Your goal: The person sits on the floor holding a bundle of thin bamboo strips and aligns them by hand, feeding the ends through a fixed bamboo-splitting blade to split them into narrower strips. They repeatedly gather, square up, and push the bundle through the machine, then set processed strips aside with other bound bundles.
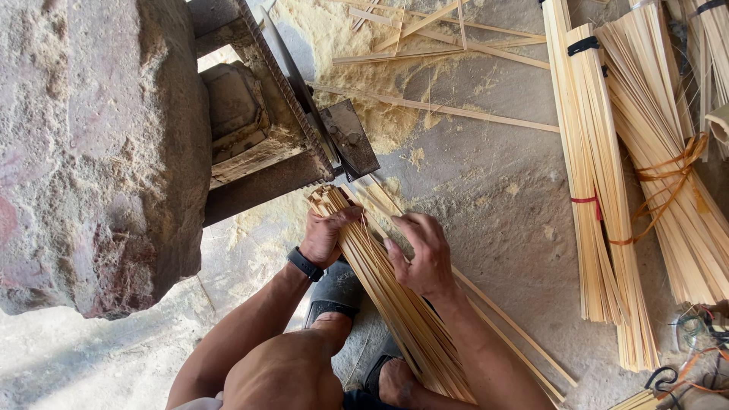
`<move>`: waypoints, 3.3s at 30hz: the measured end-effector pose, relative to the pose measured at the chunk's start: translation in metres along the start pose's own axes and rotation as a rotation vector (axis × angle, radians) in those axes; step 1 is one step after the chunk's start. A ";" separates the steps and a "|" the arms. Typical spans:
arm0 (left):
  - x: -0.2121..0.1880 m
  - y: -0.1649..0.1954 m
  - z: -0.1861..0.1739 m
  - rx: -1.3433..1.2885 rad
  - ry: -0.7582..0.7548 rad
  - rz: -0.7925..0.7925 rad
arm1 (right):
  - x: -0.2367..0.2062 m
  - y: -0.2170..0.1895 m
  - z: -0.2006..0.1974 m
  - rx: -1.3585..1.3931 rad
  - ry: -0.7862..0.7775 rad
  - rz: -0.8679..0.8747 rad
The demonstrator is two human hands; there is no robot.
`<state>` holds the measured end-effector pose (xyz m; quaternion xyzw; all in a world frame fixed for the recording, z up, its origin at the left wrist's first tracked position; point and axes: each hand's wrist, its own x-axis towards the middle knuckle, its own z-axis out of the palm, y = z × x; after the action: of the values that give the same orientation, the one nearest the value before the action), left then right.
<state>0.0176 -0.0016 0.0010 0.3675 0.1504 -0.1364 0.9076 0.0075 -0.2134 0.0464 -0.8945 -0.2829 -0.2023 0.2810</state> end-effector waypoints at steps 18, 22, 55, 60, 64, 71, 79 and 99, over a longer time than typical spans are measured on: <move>-0.001 -0.004 -0.006 -0.106 0.010 0.025 | 0.056 -0.017 0.061 0.184 -0.188 0.325; -0.006 0.000 -0.013 -0.137 -0.002 -0.001 | 0.025 0.005 0.021 0.211 -0.286 0.303; -0.008 0.000 -0.016 -0.084 0.023 -0.056 | 0.008 0.006 0.039 0.115 -0.303 0.327; -0.005 -0.004 -0.019 -0.121 0.067 -0.033 | 0.035 -0.006 0.069 0.101 -0.229 0.297; -0.005 -0.005 -0.017 -0.037 0.147 -0.081 | 0.045 -0.006 0.069 0.132 -0.235 0.297; -0.005 -0.002 -0.013 -0.059 0.078 -0.078 | 0.014 0.001 0.005 0.000 -0.221 0.210; 0.001 -0.007 -0.010 -0.109 0.088 -0.083 | -0.021 0.000 0.017 0.317 -0.267 0.351; 0.003 -0.005 -0.010 -0.057 0.046 -0.042 | 0.044 -0.015 0.074 0.133 -0.093 0.274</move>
<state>0.0166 0.0018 -0.0102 0.3412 0.1827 -0.1426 0.9110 0.0470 -0.1404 0.0193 -0.9124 -0.1838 -0.1015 0.3513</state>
